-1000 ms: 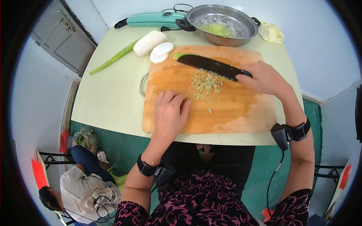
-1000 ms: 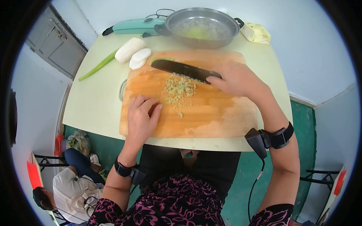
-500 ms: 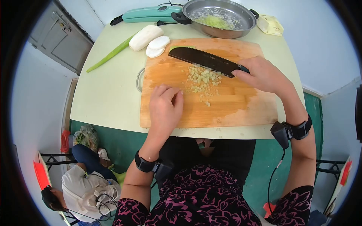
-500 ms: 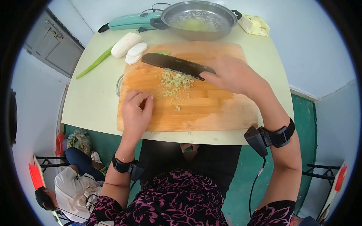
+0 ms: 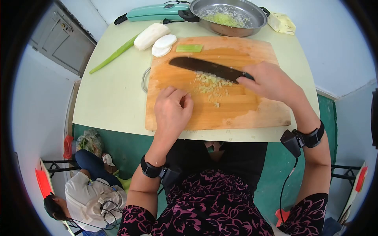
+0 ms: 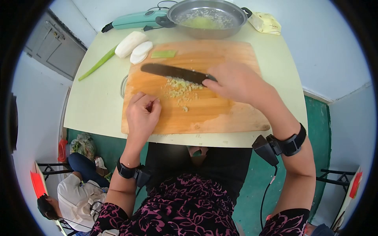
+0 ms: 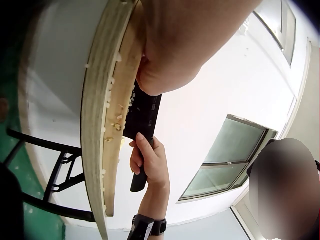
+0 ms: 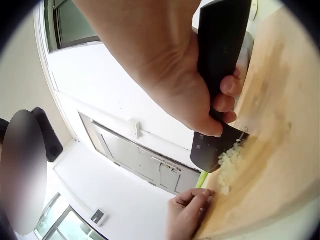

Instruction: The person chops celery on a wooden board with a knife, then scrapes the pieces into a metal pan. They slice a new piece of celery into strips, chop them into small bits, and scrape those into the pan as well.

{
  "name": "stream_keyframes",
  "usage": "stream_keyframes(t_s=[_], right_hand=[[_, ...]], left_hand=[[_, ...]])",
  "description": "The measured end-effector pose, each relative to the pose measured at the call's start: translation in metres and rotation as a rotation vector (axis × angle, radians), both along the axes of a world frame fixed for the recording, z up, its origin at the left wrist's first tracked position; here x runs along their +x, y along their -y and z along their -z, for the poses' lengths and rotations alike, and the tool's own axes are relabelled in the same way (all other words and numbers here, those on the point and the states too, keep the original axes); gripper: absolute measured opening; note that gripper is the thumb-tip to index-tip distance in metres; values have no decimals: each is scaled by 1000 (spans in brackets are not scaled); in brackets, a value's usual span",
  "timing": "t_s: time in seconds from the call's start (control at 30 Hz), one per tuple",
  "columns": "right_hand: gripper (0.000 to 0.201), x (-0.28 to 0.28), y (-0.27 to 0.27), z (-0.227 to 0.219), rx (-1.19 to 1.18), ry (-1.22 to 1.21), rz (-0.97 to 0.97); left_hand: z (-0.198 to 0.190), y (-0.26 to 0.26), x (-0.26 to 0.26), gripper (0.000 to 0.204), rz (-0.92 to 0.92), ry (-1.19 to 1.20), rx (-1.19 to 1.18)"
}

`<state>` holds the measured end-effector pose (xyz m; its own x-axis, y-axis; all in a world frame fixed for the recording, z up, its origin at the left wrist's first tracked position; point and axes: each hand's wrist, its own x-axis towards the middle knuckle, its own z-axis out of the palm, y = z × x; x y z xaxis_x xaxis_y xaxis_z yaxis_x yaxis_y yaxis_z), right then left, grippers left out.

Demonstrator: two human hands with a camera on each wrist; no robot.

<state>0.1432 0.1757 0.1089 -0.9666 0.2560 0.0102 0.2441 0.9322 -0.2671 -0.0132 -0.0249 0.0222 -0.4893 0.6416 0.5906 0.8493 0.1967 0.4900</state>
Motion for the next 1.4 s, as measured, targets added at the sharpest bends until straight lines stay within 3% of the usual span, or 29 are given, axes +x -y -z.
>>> stream_keyframes(t_s=[0.57,1.0,1.1,1.4], right_hand=[[28,0,14,3,58,29,-44],[31,-4,7,3,92,107,12],[29,1,5,3,48,-17,6],[31,-1,-5,5,101,-63,27]], left_hand=[[-9,1,7,22,368,-295,-30],[-8,-1,4,17,370,-233,-42],[-10,1,6,16,376,-219,-42],[-10,-1,8,16,373,-205,-54]])
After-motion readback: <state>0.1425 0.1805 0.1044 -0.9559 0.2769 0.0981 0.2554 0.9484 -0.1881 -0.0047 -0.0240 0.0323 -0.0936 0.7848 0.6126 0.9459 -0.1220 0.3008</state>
